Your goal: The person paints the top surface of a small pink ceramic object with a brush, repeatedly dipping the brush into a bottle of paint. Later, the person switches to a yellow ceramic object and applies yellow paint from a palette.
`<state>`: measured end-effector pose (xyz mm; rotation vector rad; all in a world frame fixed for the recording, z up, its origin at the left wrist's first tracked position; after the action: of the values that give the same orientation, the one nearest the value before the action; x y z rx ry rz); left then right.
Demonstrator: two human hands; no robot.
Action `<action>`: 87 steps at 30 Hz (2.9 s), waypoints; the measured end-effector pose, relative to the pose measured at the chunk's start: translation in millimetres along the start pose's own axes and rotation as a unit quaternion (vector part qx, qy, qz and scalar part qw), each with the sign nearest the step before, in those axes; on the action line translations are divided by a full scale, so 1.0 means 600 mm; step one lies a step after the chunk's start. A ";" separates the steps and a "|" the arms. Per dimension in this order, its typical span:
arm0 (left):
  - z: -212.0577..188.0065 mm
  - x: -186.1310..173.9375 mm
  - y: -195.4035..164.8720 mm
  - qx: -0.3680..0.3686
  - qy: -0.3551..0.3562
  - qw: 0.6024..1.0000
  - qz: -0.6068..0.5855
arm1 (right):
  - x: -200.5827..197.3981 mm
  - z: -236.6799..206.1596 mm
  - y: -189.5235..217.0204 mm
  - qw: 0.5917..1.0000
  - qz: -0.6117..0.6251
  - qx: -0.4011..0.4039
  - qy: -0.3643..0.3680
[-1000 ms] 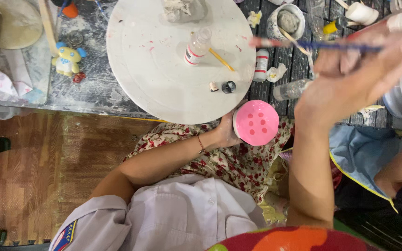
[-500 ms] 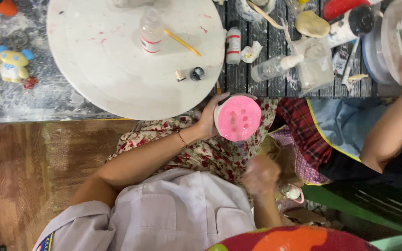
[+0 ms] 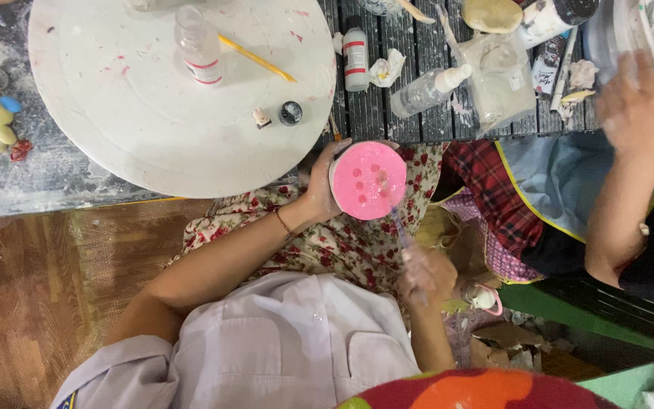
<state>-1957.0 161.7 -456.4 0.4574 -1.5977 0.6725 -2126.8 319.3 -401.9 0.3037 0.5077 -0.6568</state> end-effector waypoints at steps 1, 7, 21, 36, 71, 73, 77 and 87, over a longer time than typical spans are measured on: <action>0.003 -0.004 0.005 0.004 -0.005 1.000 0.014 | -0.006 -0.012 -0.006 1.000 -0.010 0.002 0.005; 0.019 -0.023 0.056 -0.008 -0.038 0.999 0.004 | -0.037 -0.046 -0.016 0.997 0.028 0.065 0.027; 0.042 -0.059 0.118 -0.015 -0.113 0.993 -0.026 | -0.053 -0.065 -0.001 0.993 -0.039 -0.057 0.091; 0.043 -0.027 0.125 0.015 -0.003 0.999 0.042 | -0.085 -0.085 -0.054 0.901 0.190 0.359 -0.152; 0.053 -0.064 0.156 -0.013 -0.064 0.998 0.019 | -0.099 -0.085 -0.121 0.839 0.299 0.372 -0.262; 0.048 -0.056 0.148 -0.003 -0.028 0.999 0.035 | -0.099 -0.094 -0.125 0.822 0.299 0.391 -0.286; 0.045 -0.043 0.141 0.012 0.002 0.999 0.035 | -0.095 -0.112 -0.135 0.767 0.359 0.416 -0.331; 0.053 -0.038 0.152 -0.034 -0.025 0.999 -0.007 | -0.104 -0.117 -0.142 0.761 0.395 0.385 -0.342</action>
<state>-2036.1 207.0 -495.1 0.4372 -1.6578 0.5987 -2249.0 315.9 -436.1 0.9477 -0.6394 -0.0614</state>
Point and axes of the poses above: each hand's wrist, its own z-axis towards the middle knuckle, its own x-axis out of the palm, y = z × x, the point moved 6 cm from there along z, towards the middle knuckle, and after that the axes turned 10 degrees about -x, right-handed, at the moved point
